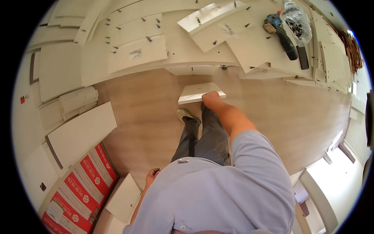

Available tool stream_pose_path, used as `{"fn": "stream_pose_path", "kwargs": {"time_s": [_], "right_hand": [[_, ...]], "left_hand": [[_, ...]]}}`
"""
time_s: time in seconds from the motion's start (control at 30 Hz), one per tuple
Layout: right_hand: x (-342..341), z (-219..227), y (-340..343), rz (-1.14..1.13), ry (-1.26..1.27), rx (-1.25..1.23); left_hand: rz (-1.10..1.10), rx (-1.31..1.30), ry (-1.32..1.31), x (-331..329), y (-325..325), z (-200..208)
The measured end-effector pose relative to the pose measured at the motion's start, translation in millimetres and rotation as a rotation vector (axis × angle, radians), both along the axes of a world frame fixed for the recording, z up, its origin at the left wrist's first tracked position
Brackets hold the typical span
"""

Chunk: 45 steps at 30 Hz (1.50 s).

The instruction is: The person picks up several white wooden panels and places them onto a partially assembled cabinet frame, aligning them with pre-installed dowels.

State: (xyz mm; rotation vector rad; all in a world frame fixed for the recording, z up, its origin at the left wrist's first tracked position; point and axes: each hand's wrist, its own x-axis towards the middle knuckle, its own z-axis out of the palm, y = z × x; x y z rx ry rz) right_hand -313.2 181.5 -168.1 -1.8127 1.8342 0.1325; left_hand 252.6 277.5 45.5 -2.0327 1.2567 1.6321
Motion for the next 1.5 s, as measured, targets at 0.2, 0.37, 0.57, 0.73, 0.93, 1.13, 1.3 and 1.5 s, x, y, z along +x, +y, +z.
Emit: {"fn": "stream_pose_path", "kwargs": {"time_s": [0.2, 0.37, 0.57, 0.73, 0.93, 1.13, 1.3, 1.5], "right_hand": [[-13, -6, -26, -0.31, 0.011, -0.084], [-50, 0, -78, -0.23, 0.012, 0.08], [-68, 4, -89, -0.323, -0.015, 0.101], [-80, 10, -77, -0.382, -0.005, -0.091], [-127, -18, 23, -0.535, -0.087, -0.159], [-272, 32, 111, -1.16, 0.28, 0.037], [-333, 51, 121, -1.089, 0.279, 0.127], [-335, 57, 124, -0.994, 0.306, 0.201]], "left_hand": [[-0.053, 0.029, 0.067, -18, -23, 0], [-0.036, 0.053, 0.117, -26, -48, -5], [-0.035, 0.027, 0.052, -36, -46, 6], [-0.038, 0.038, 0.039, -72, -49, 8], [-0.15, 0.026, 0.141, -107, -67, 0], [-0.168, 0.043, 0.168, -154, -82, -9], [-0.224, 0.077, 0.147, -187, -114, 6], [-0.323, 0.098, 0.055, -254, -146, 40]]}}
